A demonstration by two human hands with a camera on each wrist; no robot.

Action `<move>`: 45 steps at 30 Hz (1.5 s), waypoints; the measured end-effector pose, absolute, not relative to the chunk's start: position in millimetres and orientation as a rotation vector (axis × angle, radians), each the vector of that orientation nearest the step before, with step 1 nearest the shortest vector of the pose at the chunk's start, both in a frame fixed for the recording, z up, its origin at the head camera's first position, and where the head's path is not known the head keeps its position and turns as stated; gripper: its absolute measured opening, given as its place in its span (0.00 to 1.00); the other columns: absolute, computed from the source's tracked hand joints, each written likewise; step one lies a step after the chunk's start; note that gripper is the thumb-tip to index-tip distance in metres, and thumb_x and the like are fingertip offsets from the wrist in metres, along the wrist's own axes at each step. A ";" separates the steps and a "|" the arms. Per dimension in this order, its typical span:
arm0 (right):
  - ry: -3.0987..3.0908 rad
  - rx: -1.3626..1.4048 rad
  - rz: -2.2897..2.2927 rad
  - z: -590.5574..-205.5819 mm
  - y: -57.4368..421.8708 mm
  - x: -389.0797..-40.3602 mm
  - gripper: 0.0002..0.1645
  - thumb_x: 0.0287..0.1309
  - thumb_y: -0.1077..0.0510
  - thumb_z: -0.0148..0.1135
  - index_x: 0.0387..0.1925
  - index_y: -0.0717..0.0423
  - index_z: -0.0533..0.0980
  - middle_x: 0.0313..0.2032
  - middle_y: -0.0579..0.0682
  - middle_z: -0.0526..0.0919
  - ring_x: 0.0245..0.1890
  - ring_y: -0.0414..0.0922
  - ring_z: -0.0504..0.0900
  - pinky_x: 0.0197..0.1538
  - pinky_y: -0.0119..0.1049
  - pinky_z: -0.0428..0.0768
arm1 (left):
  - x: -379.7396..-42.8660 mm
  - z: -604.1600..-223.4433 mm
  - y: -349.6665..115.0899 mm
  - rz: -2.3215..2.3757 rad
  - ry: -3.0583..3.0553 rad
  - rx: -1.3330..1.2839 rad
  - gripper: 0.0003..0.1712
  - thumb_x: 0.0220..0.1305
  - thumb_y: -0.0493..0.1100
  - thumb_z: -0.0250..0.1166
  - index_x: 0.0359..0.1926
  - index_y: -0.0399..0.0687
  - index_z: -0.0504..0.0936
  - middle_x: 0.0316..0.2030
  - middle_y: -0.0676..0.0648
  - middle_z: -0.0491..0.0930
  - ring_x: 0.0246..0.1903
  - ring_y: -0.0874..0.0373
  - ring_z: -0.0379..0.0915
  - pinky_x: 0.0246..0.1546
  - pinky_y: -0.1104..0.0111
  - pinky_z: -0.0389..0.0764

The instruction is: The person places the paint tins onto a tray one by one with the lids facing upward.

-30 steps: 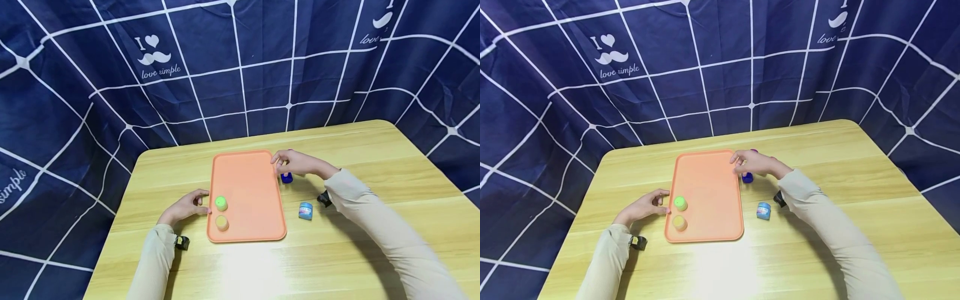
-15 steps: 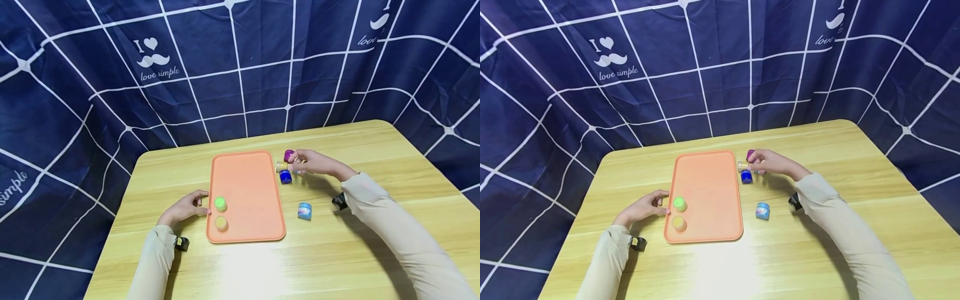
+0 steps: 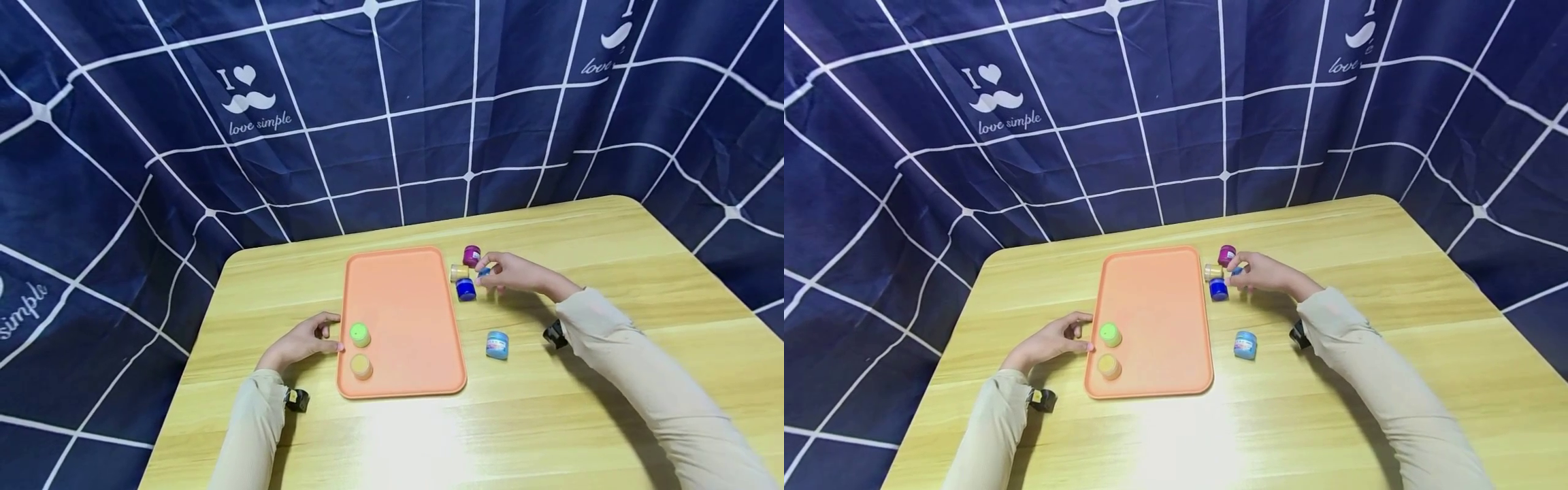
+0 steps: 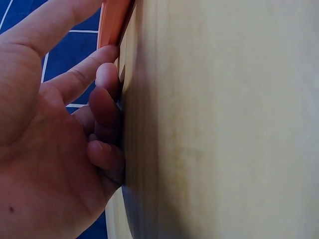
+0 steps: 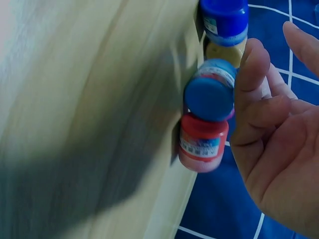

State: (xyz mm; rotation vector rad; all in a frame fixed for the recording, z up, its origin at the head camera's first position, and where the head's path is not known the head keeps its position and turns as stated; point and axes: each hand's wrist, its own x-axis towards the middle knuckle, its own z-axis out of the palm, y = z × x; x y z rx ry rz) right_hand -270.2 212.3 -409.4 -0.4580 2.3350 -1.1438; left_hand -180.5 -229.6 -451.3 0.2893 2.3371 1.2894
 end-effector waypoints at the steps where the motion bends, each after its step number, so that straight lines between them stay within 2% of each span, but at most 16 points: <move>1: 2.335 -0.457 -1.138 -410.9 211.6 -270.0 0.23 0.64 0.57 0.60 0.52 0.69 0.66 0.30 0.59 0.81 0.26 0.45 0.77 0.32 0.37 0.77 | -180.3 -451.5 -229.3 1.290 2.336 0.291 0.35 0.57 0.41 0.70 0.63 0.36 0.67 0.35 0.46 0.65 0.36 0.55 0.60 0.39 0.67 0.64; 9: 2.320 -0.482 -1.149 -418.1 206.4 -269.4 0.23 0.63 0.57 0.61 0.50 0.70 0.67 0.25 0.61 0.81 0.21 0.47 0.79 0.28 0.38 0.79 | -179.2 -452.5 -228.4 1.291 2.343 0.292 0.35 0.57 0.41 0.70 0.63 0.36 0.68 0.35 0.46 0.65 0.36 0.55 0.60 0.40 0.67 0.64; 18: 2.355 -0.480 -1.099 -425.5 201.9 -268.7 0.23 0.61 0.56 0.63 0.49 0.69 0.68 0.23 0.56 0.82 0.20 0.44 0.80 0.28 0.38 0.81 | -179.6 -454.3 -229.8 1.282 2.350 0.296 0.35 0.57 0.41 0.70 0.63 0.36 0.68 0.35 0.46 0.65 0.36 0.54 0.60 0.40 0.67 0.64; 28: 2.292 -0.445 -1.148 -431.6 196.9 -264.3 0.26 0.62 0.58 0.60 0.54 0.71 0.64 0.23 0.56 0.81 0.20 0.42 0.79 0.25 0.37 0.80 | -180.2 -456.6 -230.5 1.279 2.353 0.299 0.35 0.57 0.42 0.70 0.63 0.37 0.68 0.35 0.45 0.65 0.36 0.55 0.60 0.39 0.67 0.64; 39: 2.309 -0.428 -1.060 -430.9 190.1 -262.3 0.32 0.65 0.54 0.59 0.58 0.75 0.62 0.23 0.56 0.82 0.17 0.40 0.77 0.26 0.37 0.79 | -179.9 -454.6 -228.9 1.286 2.346 0.284 0.35 0.57 0.41 0.70 0.64 0.38 0.68 0.35 0.45 0.65 0.36 0.54 0.60 0.39 0.66 0.64; 45: 2.292 -0.448 -1.079 -433.2 190.2 -262.2 0.27 0.65 0.54 0.59 0.53 0.73 0.65 0.23 0.55 0.81 0.18 0.40 0.77 0.25 0.36 0.79 | -180.3 -454.2 -229.3 1.293 2.338 0.283 0.35 0.57 0.41 0.69 0.64 0.38 0.68 0.35 0.46 0.64 0.35 0.54 0.59 0.39 0.66 0.63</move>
